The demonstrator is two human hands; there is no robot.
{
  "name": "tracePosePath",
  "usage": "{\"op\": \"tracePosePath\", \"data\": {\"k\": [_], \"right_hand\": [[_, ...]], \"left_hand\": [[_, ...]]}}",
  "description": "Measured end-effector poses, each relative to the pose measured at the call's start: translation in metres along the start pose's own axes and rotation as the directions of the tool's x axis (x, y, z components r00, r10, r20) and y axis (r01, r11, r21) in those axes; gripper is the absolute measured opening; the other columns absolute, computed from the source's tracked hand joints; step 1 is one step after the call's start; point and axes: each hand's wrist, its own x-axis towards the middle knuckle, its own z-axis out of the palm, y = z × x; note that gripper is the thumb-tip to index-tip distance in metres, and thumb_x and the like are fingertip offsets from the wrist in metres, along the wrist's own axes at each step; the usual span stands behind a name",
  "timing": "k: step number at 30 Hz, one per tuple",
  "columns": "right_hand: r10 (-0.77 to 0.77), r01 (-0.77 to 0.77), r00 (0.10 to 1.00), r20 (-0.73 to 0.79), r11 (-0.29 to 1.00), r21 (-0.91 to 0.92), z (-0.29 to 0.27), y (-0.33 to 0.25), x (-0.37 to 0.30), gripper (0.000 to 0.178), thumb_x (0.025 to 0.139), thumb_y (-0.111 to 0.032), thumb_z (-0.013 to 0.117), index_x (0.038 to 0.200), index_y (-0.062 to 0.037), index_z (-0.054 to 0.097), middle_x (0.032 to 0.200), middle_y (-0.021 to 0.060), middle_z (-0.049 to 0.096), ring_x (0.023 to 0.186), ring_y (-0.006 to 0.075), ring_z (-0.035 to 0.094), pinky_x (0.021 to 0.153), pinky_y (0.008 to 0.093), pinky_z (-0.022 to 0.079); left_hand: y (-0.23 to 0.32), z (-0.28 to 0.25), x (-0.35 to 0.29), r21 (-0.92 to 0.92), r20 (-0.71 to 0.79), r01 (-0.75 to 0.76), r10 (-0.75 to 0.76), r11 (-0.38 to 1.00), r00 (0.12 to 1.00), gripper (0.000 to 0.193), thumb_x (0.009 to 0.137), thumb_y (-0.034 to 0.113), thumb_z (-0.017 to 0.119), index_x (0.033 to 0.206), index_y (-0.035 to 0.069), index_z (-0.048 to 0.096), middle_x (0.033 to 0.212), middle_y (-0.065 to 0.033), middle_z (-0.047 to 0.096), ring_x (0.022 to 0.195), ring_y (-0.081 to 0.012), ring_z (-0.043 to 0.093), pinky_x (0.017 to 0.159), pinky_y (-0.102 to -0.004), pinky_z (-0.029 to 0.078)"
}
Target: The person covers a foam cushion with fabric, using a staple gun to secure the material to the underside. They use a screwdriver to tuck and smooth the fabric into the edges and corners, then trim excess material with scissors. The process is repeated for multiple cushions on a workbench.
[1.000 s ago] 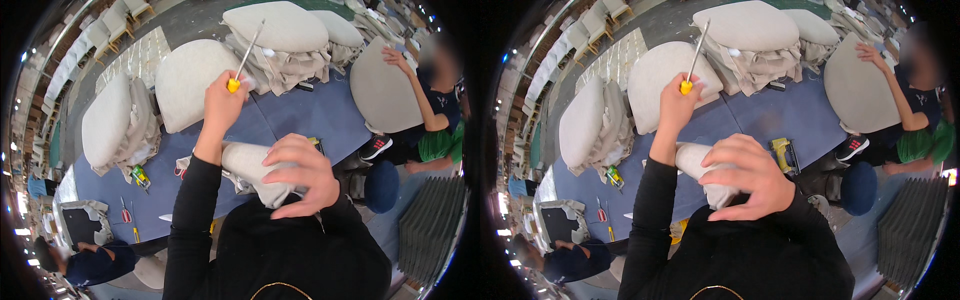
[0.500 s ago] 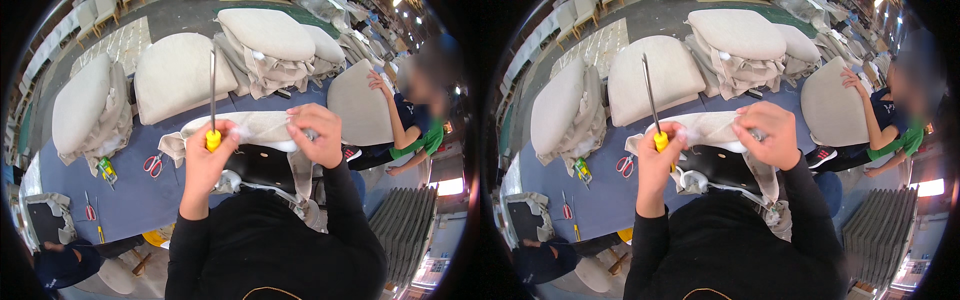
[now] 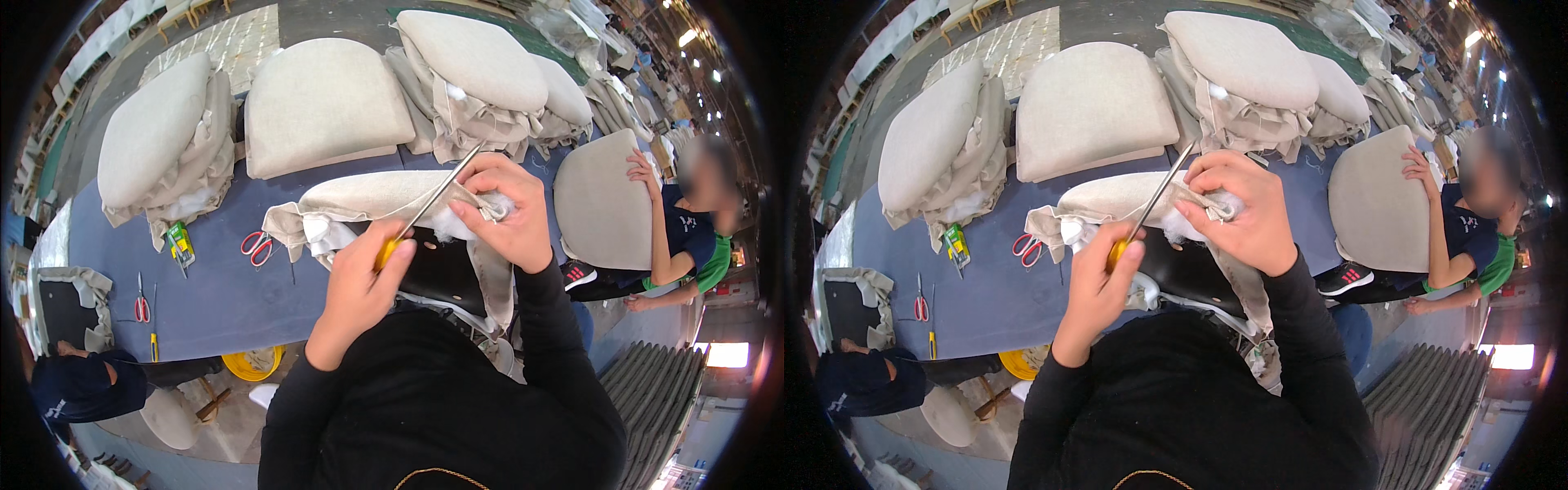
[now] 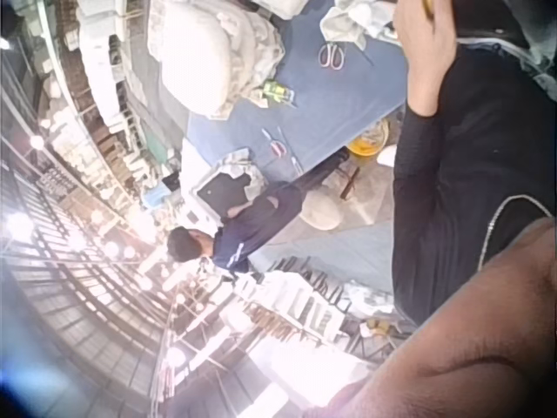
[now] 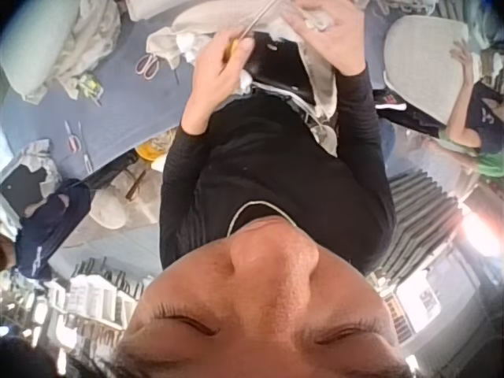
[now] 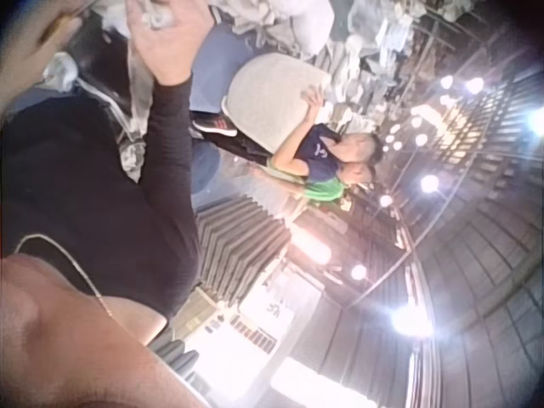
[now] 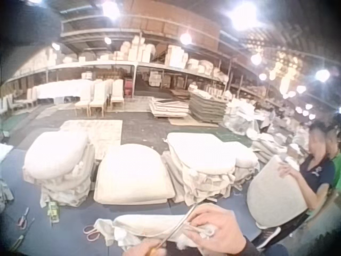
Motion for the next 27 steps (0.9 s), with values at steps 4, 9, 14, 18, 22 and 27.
{"op": "tracePosePath", "data": {"k": [4,9,14,18,22,27], "right_hand": [[0.064,-0.062,0.998,-0.020,0.996,0.069,-0.003,0.007,-0.002,0.018,0.081,-0.005,0.088,0.092,0.0001,0.074,0.102,0.0106,0.075,0.091,0.0217,0.072,0.085,0.0331,0.054],[0.138,-0.135,0.990,-0.021,0.984,0.116,-0.005,0.009,-0.004,0.013,0.086,-0.007,0.084,0.091,0.0007,0.075,0.104,0.0112,0.074,0.097,0.0222,0.070,0.092,0.0343,0.052],[0.196,-0.194,0.981,0.001,0.968,0.158,-0.006,0.006,-0.001,0.012,0.090,-0.010,0.081,0.092,0.0007,0.076,0.108,0.0115,0.073,0.101,0.0211,0.068,0.096,0.0337,0.049],[0.208,-0.207,0.978,0.016,0.961,0.183,-0.005,0.007,0.000,0.012,0.091,-0.011,0.081,0.094,0.0006,0.078,0.110,0.0108,0.072,0.102,0.0207,0.067,0.097,0.0335,0.048],[0.179,-0.180,0.983,0.027,0.957,0.228,-0.006,0.009,-0.001,0.015,0.088,-0.014,0.085,0.094,-0.0004,0.080,0.112,0.0101,0.070,0.105,0.0211,0.066,0.098,0.0344,0.048],[0.009,-0.027,0.998,0.065,0.959,0.281,-0.006,0.024,-0.002,0.019,0.081,-0.018,0.091,0.091,-0.0042,0.083,0.115,0.0083,0.066,0.111,0.0221,0.064,0.100,0.0359,0.047]], "left_hand": [[-0.035,-0.012,-0.038,0.071,0.020,0.024,-0.025,0.997,0.999,0.018,0.101,0.013,0.073,0.115,0.002,0.074,0.095,-0.0124,0.075,0.081,-0.0275,0.072,0.074,-0.0341,0.054],[-0.042,-0.012,-0.045,0.103,0.008,0.016,-0.017,0.995,1.000,0.018,0.099,0.014,0.076,0.113,0.002,0.077,0.091,-0.0118,0.075,0.078,-0.0268,0.071,0.072,-0.0335,0.053],[-0.042,-0.011,-0.046,0.110,0.006,0.010,-0.010,0.994,1.000,0.020,0.097,0.015,0.079,0.114,0.006,0.079,0.091,-0.0092,0.075,0.077,-0.0253,0.071,0.070,-0.0331,0.054],[-0.039,-0.007,-0.046,0.225,-0.079,-0.005,0.024,0.974,0.997,0.021,0.095,0.015,0.080,0.115,0.010,0.080,0.092,-0.0064,0.076,0.077,-0.0254,0.072,0.068,-0.0340,0.055],[-0.042,0.000,-0.044,0.332,-0.148,-0.051,0.105,0.942,0.983,0.023,0.092,0.016,0.082,0.115,0.012,0.081,0.093,-0.0049,0.076,0.077,-0.0244,0.072,0.067,-0.0350,0.054],[-0.042,0.008,-0.044,0.336,-0.193,-0.068,0.140,0.939,0.971,0.023,0.091,0.010,0.083,0.113,0.005,0.080,0.091,-0.0106,0.076,0.077,-0.0261,0.072,0.067,-0.0349,0.055]]}}
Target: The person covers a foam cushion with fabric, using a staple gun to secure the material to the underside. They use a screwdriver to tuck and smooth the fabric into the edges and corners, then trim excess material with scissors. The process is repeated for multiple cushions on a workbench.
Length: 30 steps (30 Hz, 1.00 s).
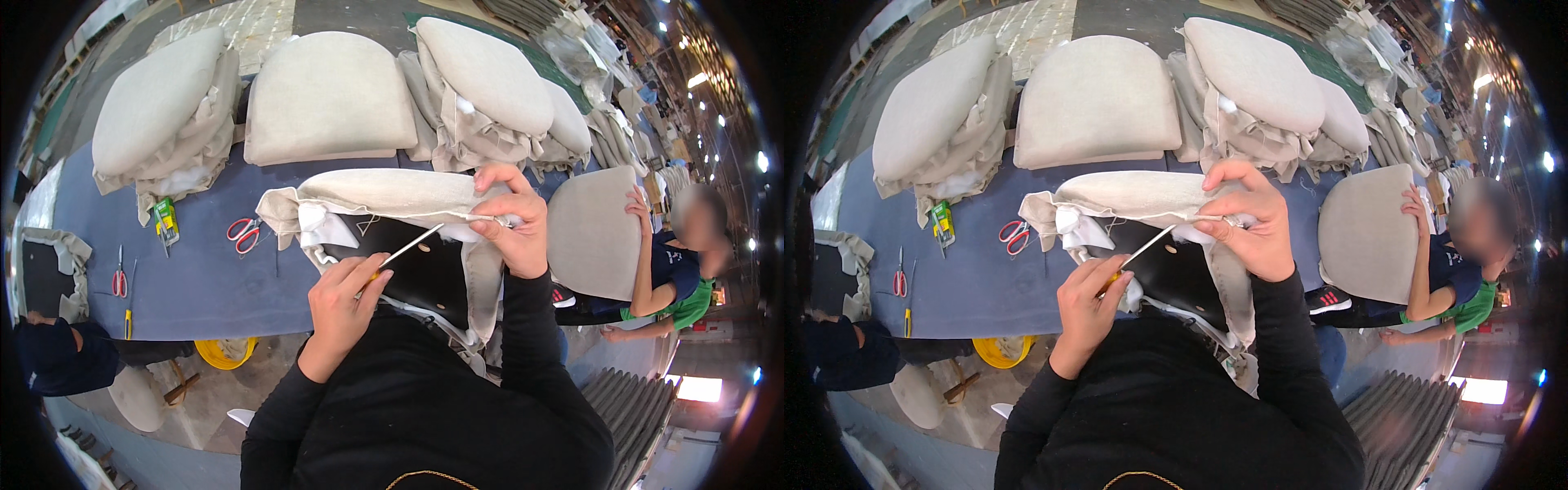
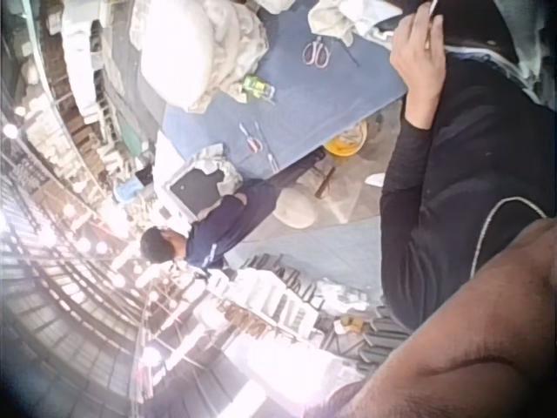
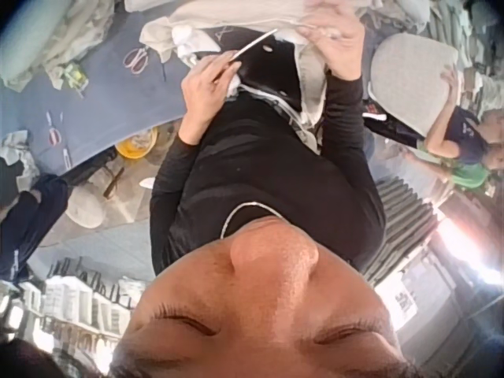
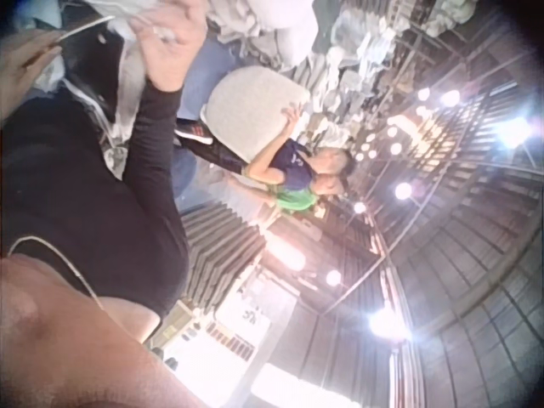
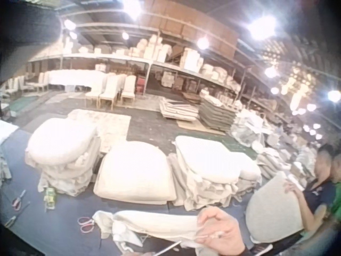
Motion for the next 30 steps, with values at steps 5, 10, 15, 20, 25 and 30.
{"op": "tracePosePath", "data": {"k": [5,10,15,20,25,30], "right_hand": [[-0.073,0.074,0.997,0.032,0.997,-0.035,-0.008,0.005,-0.001,0.023,0.076,-0.025,0.094,0.089,-0.0086,0.084,0.117,0.0086,0.064,0.116,0.0286,0.062,0.105,0.0430,0.046],[-0.197,0.193,0.975,0.106,0.980,0.050,-0.012,0.011,-0.002,0.021,0.077,-0.027,0.093,0.088,-0.0100,0.084,0.121,0.0094,0.064,0.125,0.0337,0.060,0.110,0.0466,0.045],[0.024,-0.026,0.999,0.040,0.999,0.041,-0.008,0.002,-0.004,0.017,0.087,-0.020,0.086,0.091,-0.0051,0.080,0.124,0.0118,0.070,0.121,0.0311,0.066,0.107,0.0434,0.048],[0.137,-0.137,0.989,-0.056,0.991,0.008,-0.005,0.008,0.007,0.014,0.096,-0.014,0.078,0.096,-0.0001,0.075,0.118,0.0116,0.074,0.115,0.0237,0.069,0.103,0.0369,0.051],[0.144,-0.145,0.987,-0.064,0.989,-0.005,-0.004,0.011,0.011,0.012,0.097,-0.012,0.076,0.097,0.0004,0.076,0.118,0.0108,0.074,0.115,0.0220,0.069,0.102,0.0346,0.050],[0.114,-0.115,0.993,-0.042,0.993,-0.023,-0.004,0.009,0.008,0.014,0.095,-0.014,0.078,0.100,-0.0011,0.077,0.122,0.0119,0.074,0.118,0.0224,0.068,0.104,0.0354,0.049]], "left_hand": [[0.004,-0.004,-0.001,0.008,0.100,0.038,-0.039,0.999,0.994,0.020,0.088,0.016,0.086,0.105,0.008,0.078,0.089,-0.0053,0.074,0.076,-0.0251,0.071,0.066,-0.0354,0.054],[0.010,0.000,0.002,0.037,0.070,-0.009,0.007,0.999,0.998,0.020,0.088,0.013,0.086,0.102,0.004,0.076,0.089,-0.0100,0.073,0.077,-0.0294,0.071,0.068,-0.0362,0.055],[0.008,0.000,-0.005,-0.067,0.122,0.083,-0.075,0.994,0.990,0.013,0.093,0.010,0.080,0.102,0.002,0.075,0.091,-0.0126,0.072,0.080,-0.0303,0.070,0.072,-0.0363,0.054],[0.002,-0.008,-0.013,-0.109,0.153,0.139,-0.121,0.984,0.981,0.012,0.098,0.011,0.075,0.105,0.001,0.077,0.090,-0.0121,0.072,0.077,-0.0266,0.070,0.070,-0.0340,0.052],[0.005,-0.007,-0.001,-0.043,0.103,0.114,-0.109,0.993,0.989,0.012,0.098,0.013,0.076,0.106,0.005,0.079,0.091,-0.0095,0.074,0.075,-0.0271,0.073,0.067,-0.0353,0.055],[0.012,-0.007,0.007,-0.046,0.117,0.137,-0.131,0.990,0.985,0.013,0.098,0.012,0.076,0.107,0.004,0.079,0.088,-0.0097,0.074,0.072,-0.0250,0.071,0.065,-0.0337,0.054]]}}
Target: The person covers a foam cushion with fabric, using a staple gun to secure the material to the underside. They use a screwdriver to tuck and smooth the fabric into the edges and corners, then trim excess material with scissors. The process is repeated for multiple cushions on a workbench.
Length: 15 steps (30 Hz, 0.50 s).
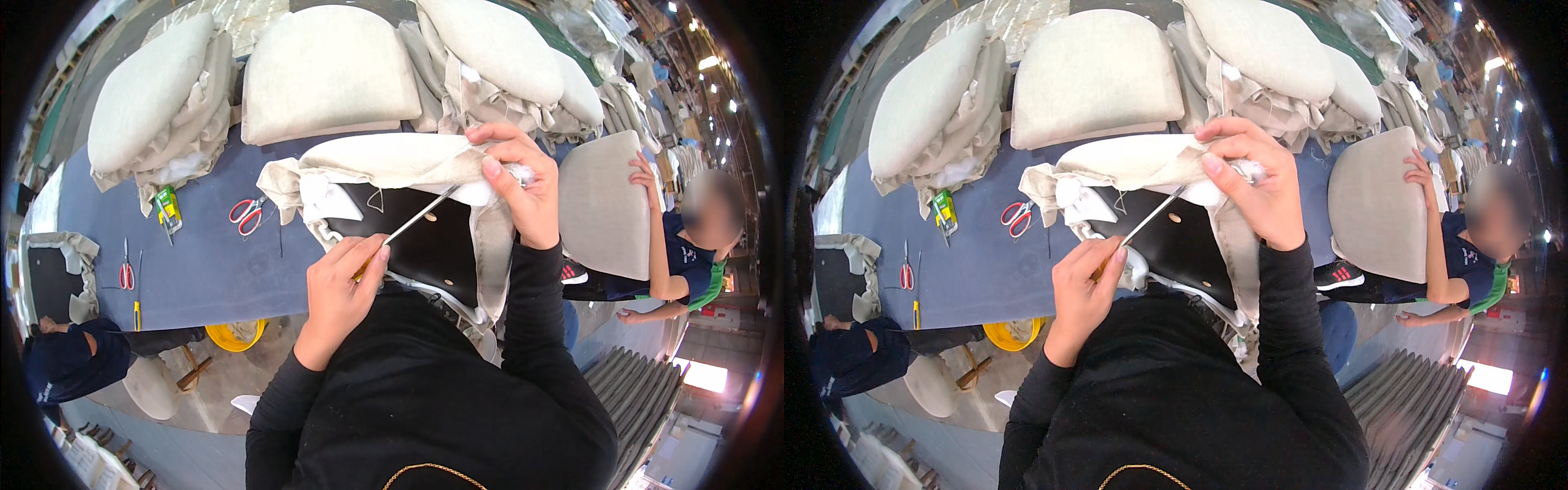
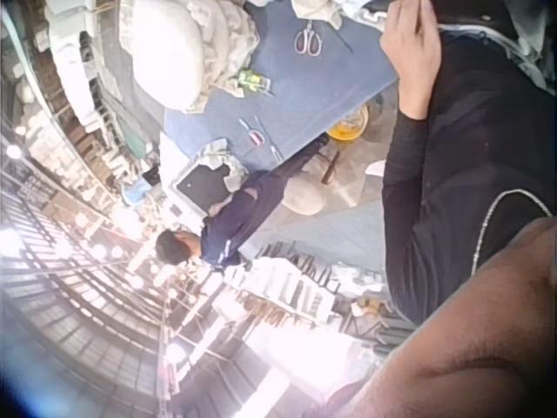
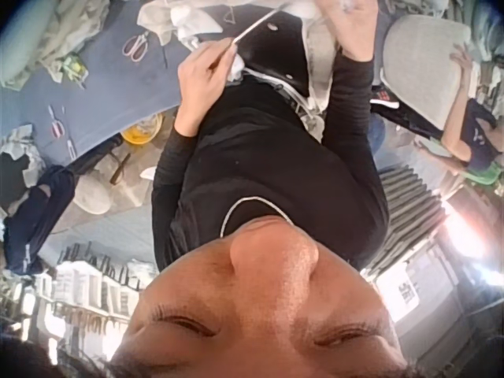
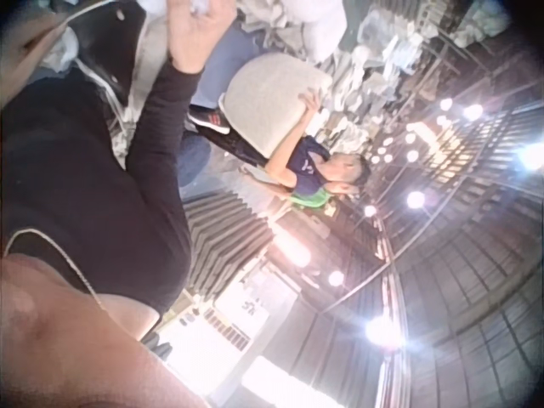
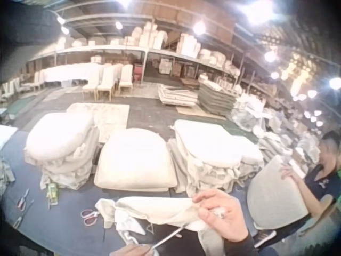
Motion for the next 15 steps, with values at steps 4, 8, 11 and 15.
{"op": "tracePosePath", "data": {"k": [4,8,11,15], "right_hand": [[-0.017,0.008,0.998,0.054,0.988,0.155,-0.003,0.001,0.001,0.045,0.085,-0.025,0.087,0.123,-0.0023,0.074,0.134,0.0134,0.071,0.127,0.0232,0.066,0.111,0.0366,0.048],[0.179,-0.268,0.957,0.230,0.852,0.451,-0.002,0.017,-0.009,0.093,0.071,-0.031,0.096,0.147,0.0057,0.057,0.150,0.0158,0.063,0.136,0.0241,0.062,0.118,0.0374,0.045],[0.190,-0.290,0.947,0.261,0.854,0.431,-0.005,0.017,-0.017,0.095,0.068,-0.030,0.097,0.146,0.0064,0.058,0.151,0.0161,0.062,0.137,0.0239,0.061,0.118,0.0376,0.045],[0.111,-0.233,0.953,0.283,0.864,0.446,-0.001,0.005,-0.031,0.092,0.063,-0.027,0.098,0.143,0.0023,0.064,0.150,0.0205,0.064,0.138,0.0279,0.062,0.117,0.0403,0.045]], "left_hand": [[-0.006,0.003,0.001,-0.070,-0.012,-0.020,0.019,0.997,1.000,0.011,0.098,0.011,0.076,0.104,0.003,0.079,0.083,-0.0101,0.072,0.069,-0.0239,0.069,0.064,-0.0324,0.053],[-0.010,0.000,-0.001,-0.080,0.031,-0.039,0.042,0.996,0.999,0.009,0.098,0.009,0.076,0.102,0.002,0.079,0.081,-0.0108,0.072,0.068,-0.0247,0.069,0.064,-0.0328,0.052],[-0.003,-0.009,0.001,-0.052,0.066,-0.056,0.059,0.997,0.996,0.008,0.097,0.007,0.076,0.102,0.001,0.079,0.081,-0.0116,0.072,0.069,-0.0254,0.069,0.064,-0.0332,0.052],[0.023,-0.033,-0.001,-0.003,0.162,-0.043,0.043,0.999,0.986,0.008,0.094,0.005,0.077,0.102,0.002,0.079,0.082,-0.0123,0.073,0.069,-0.0261,0.070,0.063,-0.0334,0.052]]}}
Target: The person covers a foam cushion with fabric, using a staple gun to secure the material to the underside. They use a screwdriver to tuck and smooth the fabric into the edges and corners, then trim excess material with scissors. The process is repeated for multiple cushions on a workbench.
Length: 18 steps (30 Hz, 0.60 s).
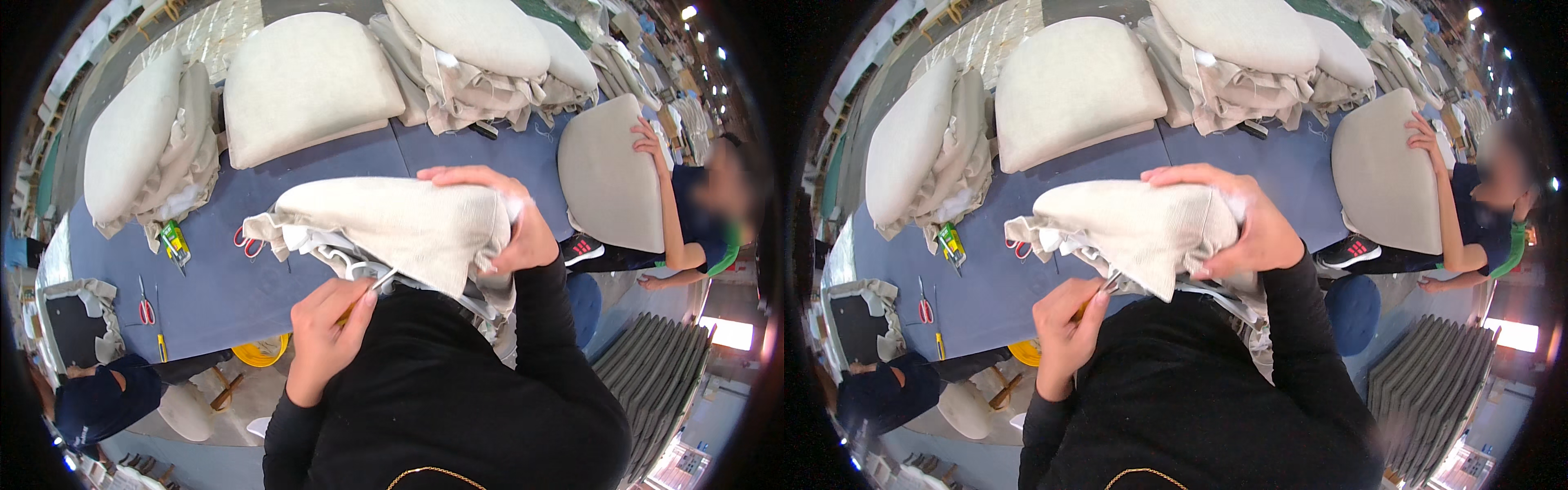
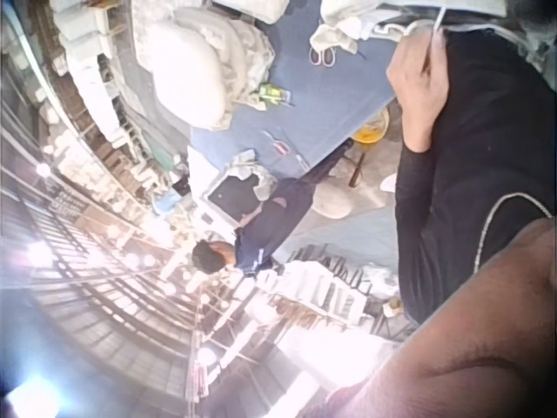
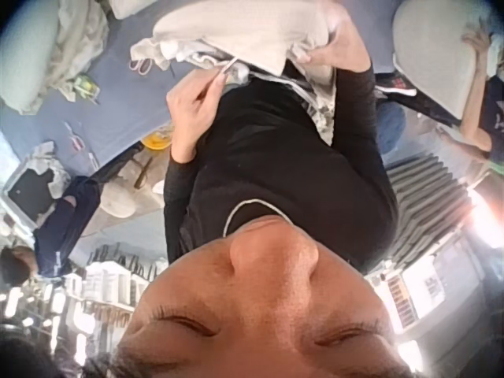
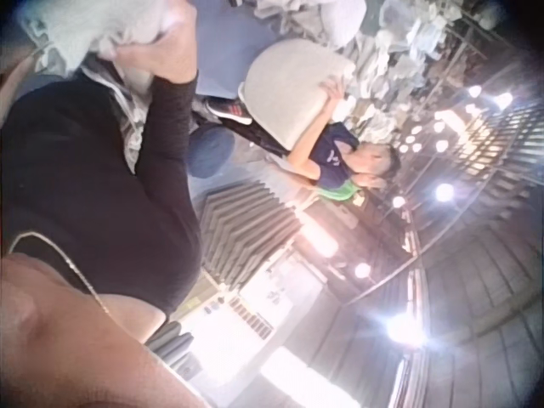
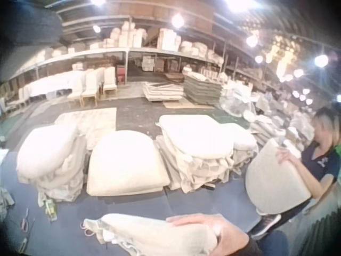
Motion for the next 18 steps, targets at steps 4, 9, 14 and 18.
{"op": "tracePosePath", "data": {"k": [4,9,14,18], "right_hand": [[-0.016,0.015,0.998,0.055,1.000,0.024,0.006,-0.001,-0.014,0.096,0.055,-0.021,0.099,0.142,0.0010,0.066,0.150,0.0230,0.064,0.138,0.0303,0.063,0.116,0.0410,0.046],[-0.002,0.002,0.995,0.100,1.000,0.001,0.022,-0.014,-0.026,0.094,0.056,-0.014,0.099,0.144,-0.0013,0.066,0.150,0.0246,0.063,0.139,0.0320,0.063,0.113,0.0392,0.048],[-0.057,0.062,0.992,0.109,0.997,-0.046,0.026,-0.010,-0.036,0.095,0.055,-0.019,0.100,0.143,-0.0053,0.067,0.148,0.0197,0.067,0.135,0.0347,0.067,0.110,0.0401,0.053],[-0.058,0.077,0.991,0.117,0.983,-0.168,0.032,-0.016,-0.036,0.091,0.055,-0.020,0.100,0.140,-0.0073,0.069,0.144,0.0144,0.071,0.133,0.0349,0.068,0.107,0.0422,0.057]], "left_hand": [[0.025,-0.025,-0.007,0.053,0.082,0.048,-0.053,0.997,0.995,0.009,0.092,0.003,0.076,0.099,-0.003,0.078,0.081,-0.0131,0.072,0.067,-0.0229,0.067,0.062,-0.0315,0.049],[0.042,-0.045,-0.010,0.082,0.198,0.084,-0.099,0.993,0.975,0.013,0.087,0.003,0.076,0.098,-0.003,0.080,0.082,-0.0142,0.074,0.065,-0.0235,0.067,0.061,-0.0319,0.049],[0.065,-0.063,-0.006,0.174,0.304,0.127,-0.176,0.976,0.936,0.017,0.083,0.002,0.077,0.098,-0.002,0.080,0.081,-0.0134,0.074,0.066,-0.0241,0.069,0.061,-0.0312,0.050],[0.074,-0.069,-0.002,0.182,0.317,0.064,-0.120,0.981,0.941,0.017,0.085,0.002,0.080,0.102,0.004,0.082,0.077,-0.0096,0.071,0.061,-0.0228,0.066,0.055,-0.0327,0.049]]}}
